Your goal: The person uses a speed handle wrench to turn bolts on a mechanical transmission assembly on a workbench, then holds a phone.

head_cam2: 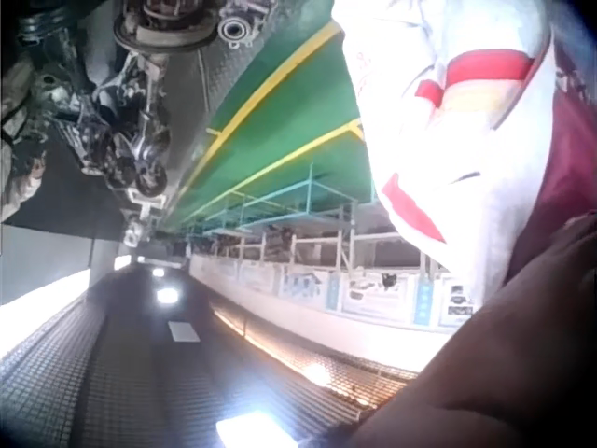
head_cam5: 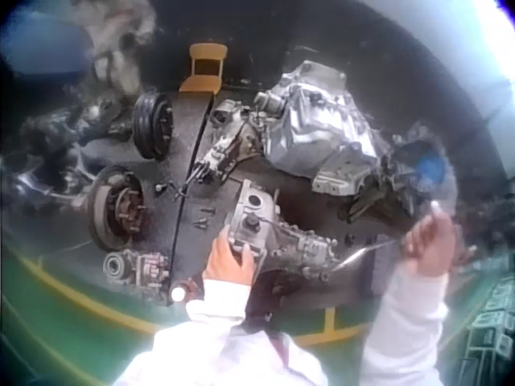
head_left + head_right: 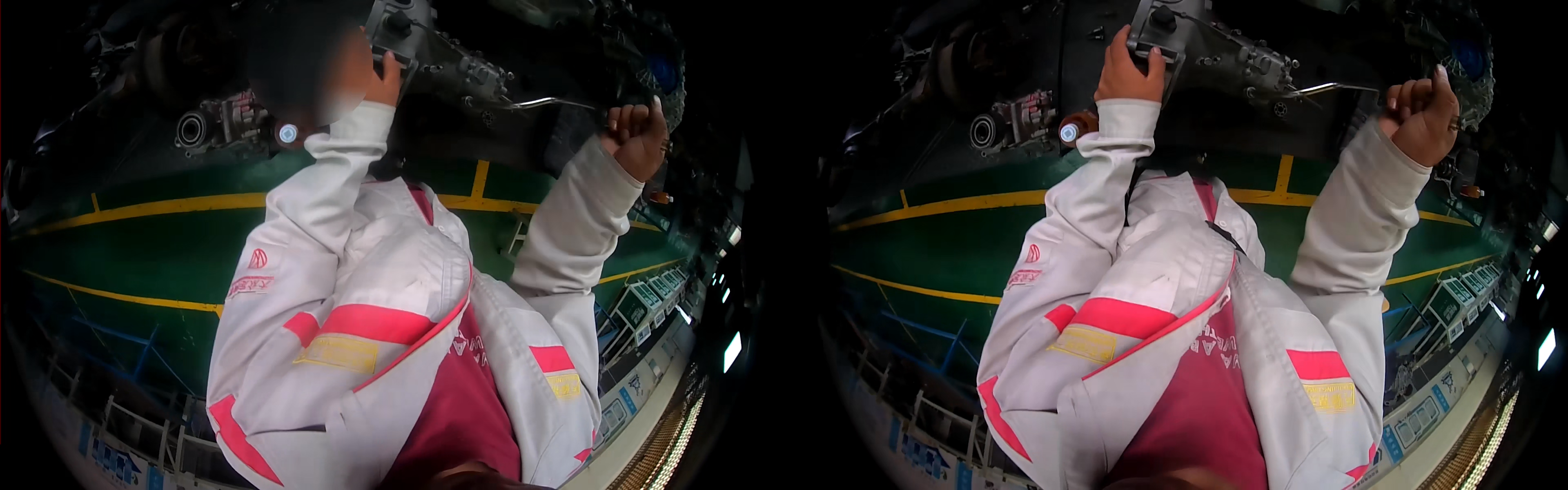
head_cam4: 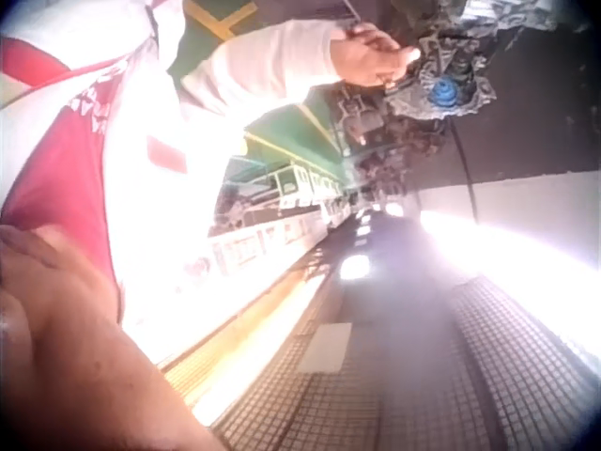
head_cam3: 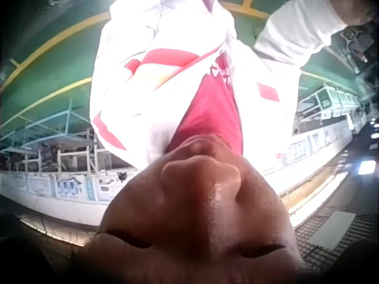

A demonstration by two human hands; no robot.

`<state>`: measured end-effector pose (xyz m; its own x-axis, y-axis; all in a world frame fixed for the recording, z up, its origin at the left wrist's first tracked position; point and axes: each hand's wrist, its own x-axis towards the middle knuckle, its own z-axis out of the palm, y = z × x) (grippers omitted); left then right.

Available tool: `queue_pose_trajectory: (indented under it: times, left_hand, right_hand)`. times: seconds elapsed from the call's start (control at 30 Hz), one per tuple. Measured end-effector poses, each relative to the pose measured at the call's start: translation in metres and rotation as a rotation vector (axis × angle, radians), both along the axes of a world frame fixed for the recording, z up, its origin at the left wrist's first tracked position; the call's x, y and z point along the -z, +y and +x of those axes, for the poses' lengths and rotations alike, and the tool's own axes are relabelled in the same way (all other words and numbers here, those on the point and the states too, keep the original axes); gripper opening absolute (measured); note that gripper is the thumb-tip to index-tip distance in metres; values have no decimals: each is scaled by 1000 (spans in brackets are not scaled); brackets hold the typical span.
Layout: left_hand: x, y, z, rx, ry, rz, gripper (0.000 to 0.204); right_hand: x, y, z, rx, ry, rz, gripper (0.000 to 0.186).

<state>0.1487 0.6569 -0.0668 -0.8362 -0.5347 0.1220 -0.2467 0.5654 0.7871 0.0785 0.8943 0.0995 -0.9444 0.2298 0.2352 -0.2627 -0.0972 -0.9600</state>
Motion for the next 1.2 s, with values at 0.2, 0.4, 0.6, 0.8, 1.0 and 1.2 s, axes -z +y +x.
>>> queue_pose_trajectory:
  times: [0.2,0.4,0.6,0.8,1.0,1.2]
  left_hand:
    - [1,-1,2,-2,-49,-16,52]
    - [-2,-9,2,46,-111,45,52]
    - [10,-3,6,34,10,-66,53]
    - [-13,-4,1,-52,103,-108,46]
    - [-12,2,-3,-14,50,-65,48]
    - [6,-2,-4,-34,67,-59,50]
  right_hand:
    - [0,15,16,-590,37,-169,36]
    - [31,119,-9,486,-254,-127,31]
    - [-3,-4,88,-832,133,127,37]
    - [13,30,-20,73,-152,170,46]
    - [7,48,16,-112,-149,251,47]
    - [10,29,9,-556,143,453,30]
